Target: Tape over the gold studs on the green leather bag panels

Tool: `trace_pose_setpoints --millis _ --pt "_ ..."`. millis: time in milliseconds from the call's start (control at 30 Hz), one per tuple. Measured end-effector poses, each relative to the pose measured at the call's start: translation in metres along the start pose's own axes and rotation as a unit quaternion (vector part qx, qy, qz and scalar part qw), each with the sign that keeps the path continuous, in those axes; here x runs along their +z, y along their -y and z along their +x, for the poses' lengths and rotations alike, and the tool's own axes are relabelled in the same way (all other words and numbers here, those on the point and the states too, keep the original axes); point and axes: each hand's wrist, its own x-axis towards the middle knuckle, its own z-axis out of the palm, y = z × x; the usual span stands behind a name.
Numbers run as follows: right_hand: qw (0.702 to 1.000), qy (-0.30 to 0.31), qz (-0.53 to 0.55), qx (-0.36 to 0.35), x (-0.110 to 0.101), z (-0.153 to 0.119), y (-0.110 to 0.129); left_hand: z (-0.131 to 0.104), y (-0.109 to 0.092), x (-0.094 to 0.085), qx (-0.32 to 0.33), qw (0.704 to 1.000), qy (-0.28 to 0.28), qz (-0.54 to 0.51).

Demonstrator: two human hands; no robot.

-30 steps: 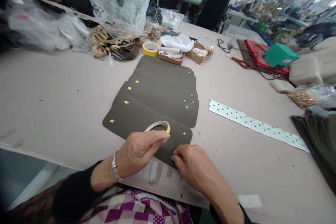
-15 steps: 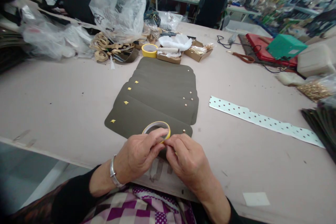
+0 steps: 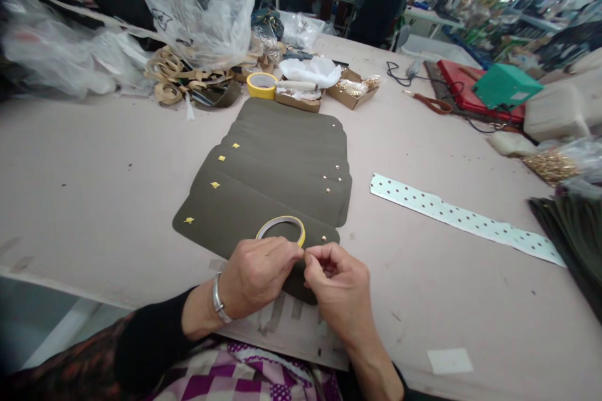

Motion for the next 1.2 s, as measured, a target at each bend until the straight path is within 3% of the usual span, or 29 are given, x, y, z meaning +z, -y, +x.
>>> trace_pose_setpoints --millis 100,233,367,633,800,1000,1100,1200 --pt "0.996 -0.026 0.037 0.081 -0.01 0.017 -0.008 -0.001 0.003 0.005 -0.003 1.0 -0.017 -0.006" --pt "0.989 0.02 0.037 0.141 -0.028 0.033 -0.018 -0.004 0.009 0.007 -0.035 0.996 0.047 0.067" --pt "0.996 0.035 -0.047 0.062 -0.035 0.035 -0.018 -0.004 0.013 0.008 -0.03 0.989 0.105 0.102" --pt "0.962 0.029 -0.259 -0.084 -0.023 0.042 -0.011 -0.003 0.014 0.009 -0.035 0.989 0.121 0.082" --pt "0.955 0.003 -0.287 -0.08 -0.014 0.044 -0.01 -0.004 0.014 0.009 -0.046 0.988 0.129 0.072" --pt "0.965 0.054 -0.257 -0.027 -0.026 0.048 -0.012 -0.003 0.014 0.008 -0.051 0.989 0.123 0.07" --pt "0.951 0.037 -0.283 -0.117 -0.038 0.047 -0.01 -0.003 0.014 0.008 -0.05 0.989 0.12 0.069" --pt "0.872 0.059 -0.374 -0.309 -0.044 0.045 -0.007 -0.003 0.013 0.009 -0.052 0.989 0.119 0.067"
